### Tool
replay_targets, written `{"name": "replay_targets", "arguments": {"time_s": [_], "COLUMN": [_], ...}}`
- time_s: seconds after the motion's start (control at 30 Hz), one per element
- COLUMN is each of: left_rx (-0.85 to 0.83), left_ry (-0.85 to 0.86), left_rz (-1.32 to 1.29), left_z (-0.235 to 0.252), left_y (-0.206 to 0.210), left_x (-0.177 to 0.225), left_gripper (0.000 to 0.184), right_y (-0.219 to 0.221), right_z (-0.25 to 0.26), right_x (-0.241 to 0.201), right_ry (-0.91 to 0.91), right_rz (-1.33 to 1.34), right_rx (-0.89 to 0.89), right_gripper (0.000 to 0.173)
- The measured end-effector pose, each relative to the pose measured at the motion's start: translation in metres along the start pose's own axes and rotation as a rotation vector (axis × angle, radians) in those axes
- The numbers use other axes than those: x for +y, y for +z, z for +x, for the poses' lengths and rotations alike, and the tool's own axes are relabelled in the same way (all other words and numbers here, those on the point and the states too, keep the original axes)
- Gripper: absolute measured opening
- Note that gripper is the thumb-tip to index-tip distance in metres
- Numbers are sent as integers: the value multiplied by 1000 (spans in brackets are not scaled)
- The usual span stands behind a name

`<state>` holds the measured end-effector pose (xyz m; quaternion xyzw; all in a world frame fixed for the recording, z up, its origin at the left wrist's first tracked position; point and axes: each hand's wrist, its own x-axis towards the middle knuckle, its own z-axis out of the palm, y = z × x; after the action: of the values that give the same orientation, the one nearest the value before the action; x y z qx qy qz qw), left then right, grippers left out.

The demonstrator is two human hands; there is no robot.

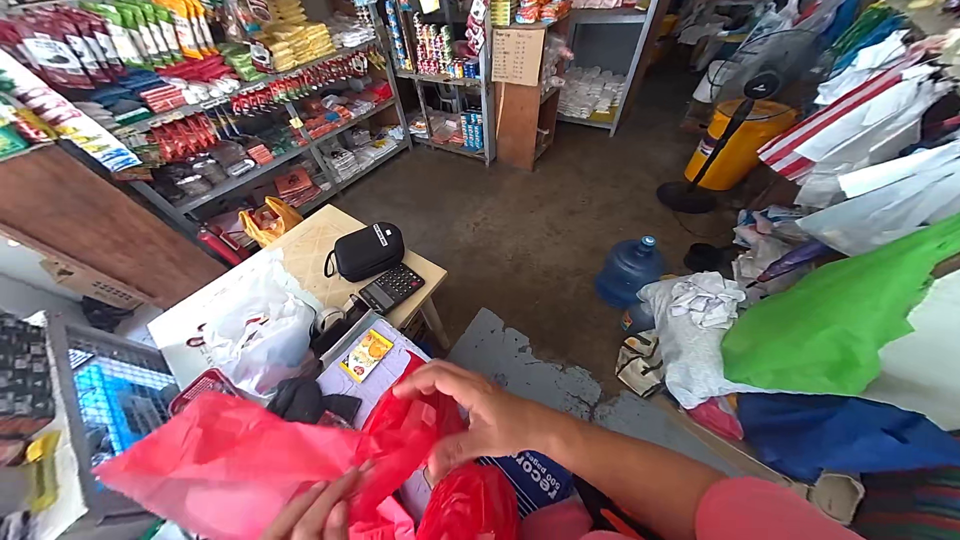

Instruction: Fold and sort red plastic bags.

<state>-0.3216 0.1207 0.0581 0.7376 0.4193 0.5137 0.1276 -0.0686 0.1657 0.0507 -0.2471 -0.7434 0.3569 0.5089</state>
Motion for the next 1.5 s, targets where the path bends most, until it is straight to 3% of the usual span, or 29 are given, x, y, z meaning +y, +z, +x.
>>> {"name": "replay_targets", "arguments": {"time_s": [0.03, 0.1, 0.2, 0.27, 0.33, 0.47, 0.67, 0.83, 0.97, 1.03, 1.17, 1.27, 1.37, 1.5], "left_rx": [-77, -187, -99, 43, 159, 274, 169, 205, 241, 167, -143, -258, -279, -284], "left_ry": [-10, -25, -19, 4, -15, -76, -124, -235, -405, -466, -548, -384, -228, -167], "left_rz": [10, -16, -109, -146, -192, -314, -628, -518, -471, -433, -321, -308, -392, -533], "left_z": [-1, -2, -4, -4, -4, -11, -10, -9, -15, -24, -43, -52, -48, -23], "left_y": [1, 6, 9, 4, -2, -8, -1, 13, 29, 33, 32, 24, 12, 0], "left_x": [1, 8, 15, 14, 10, -9, -17, -15, -29, -41, -61, -70, -63, -38], "left_gripper": [27, 29, 26, 23, 17, 5, 10, 15, 10, 9, 26, 24, 20, 15], "right_y": [2, 8, 15, 12, 4, -9, -6, -3, -3, -1, -2, -4, 0, 2], "right_z": [3, 8, 8, 5, 2, -6, -5, -4, -6, -9, -19, -24, -22, -10], "right_x": [-6, -17, -17, -8, -2, 4, 3, 1, 6, 11, 36, 45, 44, 34], "right_ry": [-30, -65, -13, 17, 36, 81, 244, 248, 241, 296, 384, 478, 506, 335], "right_rz": [11, -36, -155, -132, -36, 167, 306, 129, 170, 131, 68, 293, 513, 509], "right_rx": [-34, -144, -288, -286, -221, -73, 50, 109, 155, 206, 335, 369, 346, 217], "right_gripper": [82, 93, 65, 35, 18, 25, 15, 31, 18, 17, 26, 18, 24, 21]}}
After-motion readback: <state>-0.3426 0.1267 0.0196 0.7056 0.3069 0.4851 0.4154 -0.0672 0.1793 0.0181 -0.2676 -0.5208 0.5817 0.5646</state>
